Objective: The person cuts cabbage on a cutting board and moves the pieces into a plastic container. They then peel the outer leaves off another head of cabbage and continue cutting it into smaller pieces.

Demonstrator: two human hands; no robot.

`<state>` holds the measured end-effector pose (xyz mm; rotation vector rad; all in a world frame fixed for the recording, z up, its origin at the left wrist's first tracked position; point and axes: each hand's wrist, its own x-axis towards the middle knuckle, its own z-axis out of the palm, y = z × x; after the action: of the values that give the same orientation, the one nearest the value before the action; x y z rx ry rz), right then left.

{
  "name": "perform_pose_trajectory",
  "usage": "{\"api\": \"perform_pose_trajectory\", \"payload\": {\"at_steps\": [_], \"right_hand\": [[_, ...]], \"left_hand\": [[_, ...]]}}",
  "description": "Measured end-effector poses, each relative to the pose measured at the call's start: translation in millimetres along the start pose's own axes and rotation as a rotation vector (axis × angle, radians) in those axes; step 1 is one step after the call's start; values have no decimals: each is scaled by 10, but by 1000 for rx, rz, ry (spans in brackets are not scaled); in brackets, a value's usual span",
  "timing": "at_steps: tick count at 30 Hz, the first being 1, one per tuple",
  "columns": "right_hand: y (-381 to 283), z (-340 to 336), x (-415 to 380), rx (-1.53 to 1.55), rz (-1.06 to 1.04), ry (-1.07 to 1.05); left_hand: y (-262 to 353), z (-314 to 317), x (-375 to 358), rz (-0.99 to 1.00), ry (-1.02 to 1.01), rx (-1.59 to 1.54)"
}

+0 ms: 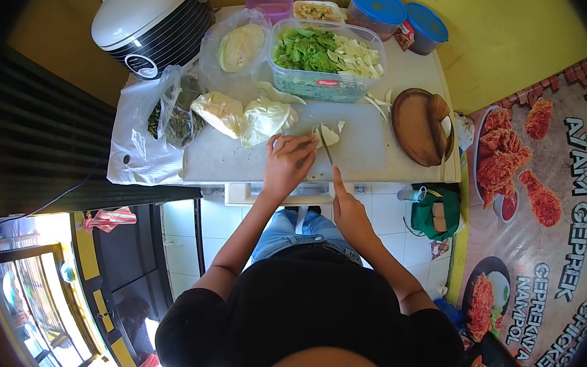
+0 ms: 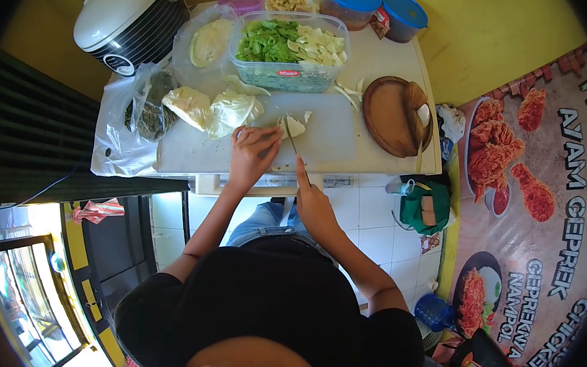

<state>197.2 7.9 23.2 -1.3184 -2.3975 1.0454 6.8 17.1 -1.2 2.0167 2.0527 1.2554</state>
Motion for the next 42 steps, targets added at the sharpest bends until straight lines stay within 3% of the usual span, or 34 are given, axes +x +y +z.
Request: {"api": "perform_pose_trajectory", "payload": {"at_steps": [5,11,22,26,32,34,37,42], "right_hand": [[92,-236,-16,197,20,-1],[67,-393,110,292,-10,26],[123,-381,174,75,-57,-48],[175,-231,181,-33,-121,38],[63,-180,384,-47,-25,0],[133,-182,295,74,-95,34],[203,-296,98,204,23,-38],[356,-445,17,529,13,4]], "left_hand": [[-37,-32,-9,-182,-3,-119],[-7,-17,-11,-92,-17,-9],[-8,-21,-21,-216,34,-139],[-25,-16,-19,-196,38,-125],[19,-44,13,-186,45,-117],[18,-52,0,-185,45,-108],[45,-37,6,-205,42,-122],[26,-97,238,-131,27,-134]]}}
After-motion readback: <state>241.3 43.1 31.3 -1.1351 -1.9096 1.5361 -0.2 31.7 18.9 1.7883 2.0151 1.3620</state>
